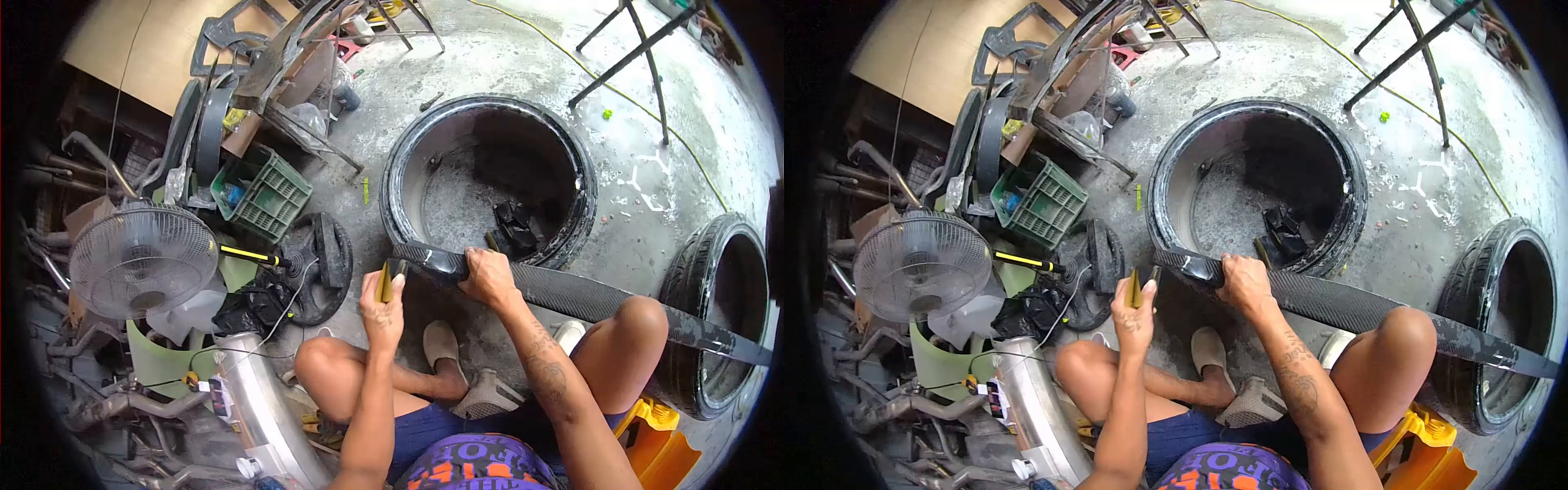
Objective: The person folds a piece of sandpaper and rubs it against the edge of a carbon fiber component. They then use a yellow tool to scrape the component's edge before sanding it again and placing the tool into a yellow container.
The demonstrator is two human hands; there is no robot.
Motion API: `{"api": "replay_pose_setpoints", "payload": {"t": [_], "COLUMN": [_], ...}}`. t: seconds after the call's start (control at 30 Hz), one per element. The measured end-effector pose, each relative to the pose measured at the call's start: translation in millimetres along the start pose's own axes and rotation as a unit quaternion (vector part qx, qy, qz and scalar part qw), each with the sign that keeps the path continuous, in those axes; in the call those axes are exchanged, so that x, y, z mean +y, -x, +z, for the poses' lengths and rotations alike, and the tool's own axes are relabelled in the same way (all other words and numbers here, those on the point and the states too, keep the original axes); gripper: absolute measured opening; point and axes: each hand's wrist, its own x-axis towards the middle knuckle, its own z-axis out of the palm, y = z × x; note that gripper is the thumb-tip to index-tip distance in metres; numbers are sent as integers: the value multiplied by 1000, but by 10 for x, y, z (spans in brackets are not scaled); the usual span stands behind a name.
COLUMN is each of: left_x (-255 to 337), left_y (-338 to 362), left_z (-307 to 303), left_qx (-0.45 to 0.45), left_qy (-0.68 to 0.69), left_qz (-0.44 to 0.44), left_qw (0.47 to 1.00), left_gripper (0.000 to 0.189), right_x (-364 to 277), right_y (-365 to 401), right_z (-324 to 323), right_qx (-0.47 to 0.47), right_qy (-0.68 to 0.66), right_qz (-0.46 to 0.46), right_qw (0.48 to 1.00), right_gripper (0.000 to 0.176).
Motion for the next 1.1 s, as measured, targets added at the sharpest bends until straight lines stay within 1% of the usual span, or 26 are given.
{"api": "replay_pose_setpoints", "payload": {"t": [0.03,0.07,0.1,0.17,0.2,0.23,0.3,0.33,0.37,0.43,0.47,0.6,0.67,0.7,0.73,0.77,0.8,0.83,0.87,0.9,0.97,1.03,1.1], "left_x": [44,109,66,-19,19,52,103,113,139,243,330,355,404,392,330,271,247,234,226,258,365,406,339], "left_y": [15,54,51,44,31,15,-18,-15,-2,40,63,141,182,195,199,191,162,162,170,162,169,181,171], "left_z": [-63,-112,-99,-36,3,43,97,100,83,10,-36,-134,-171,-163,-135,-105,-99,-85,-60,-40,-30,11,52], "left_qx": [-1,-18,-19,6,9,7,3,-2,0,7,20,43,29,29,12,-8,-30,-36,-44,-53,-77,-96,-106], "left_qy": [1,25,36,90,99,111,134,140,146,160,173,199,224,226,320,411,450,450,477,503,505,523,518], "left_qz": [-3,-56,-58,-28,-39,-41,-39,-34,-39,-20,-30,-23,-116,-109,-154,-196,-204,-199,-211,-223,-226,-227,-230], "left_qw": [1000,998,997,996,994,993,990,990,988,987,984,979,967,968,935,890,869,870,852,833,830,816,817], "left_gripper": [25,26,26,29,31,31,31,32,32,33,28,32,28,28,28,28,23,23,23,23,24,24,30], "right_x": [0,5,1,-24,-28,-8,10,23,37,48,50,2,-19,-18,-31,-36,-93,-139,-161,-213,-340,-407,-353], "right_y": [2,8,15,36,38,49,63,82,99,128,136,197,245,266,277,291,314,357,398,458,672,1038,1555], "right_z": [-16,-38,-73,-140,-104,-70,-14,9,31,50,45,-6,-43,-52,-92,-138,-232,-328,-446,-620,-1021,-1512,-1950], "right_qx": [16,33,32,73,62,61,69,50,46,58,55,81,103,109,115,123,123,122,145,155,156,226,300], "right_qy": [4,8,19,32,60,72,111,115,122,133,138,99,81,60,40,41,24,6,5,8,-92,-137,-135], "right_qz": [-6,-11,-10,-19,-7,-4,-14,-9,-11,-21,-26,-44,-55,-60,-63,-62,-56,-49,-55,-49,-11,-52,-41], "right_qw": [1000,999,999,997,996,996,991,992,991,989,989,991,990,990,991,990,991,991,988,987,983,963,944], "right_gripper": [51,52,52,52,61,61,71,76,76,76,76,74,75,74,74,74,73,71,66,66,62,55,50]}}
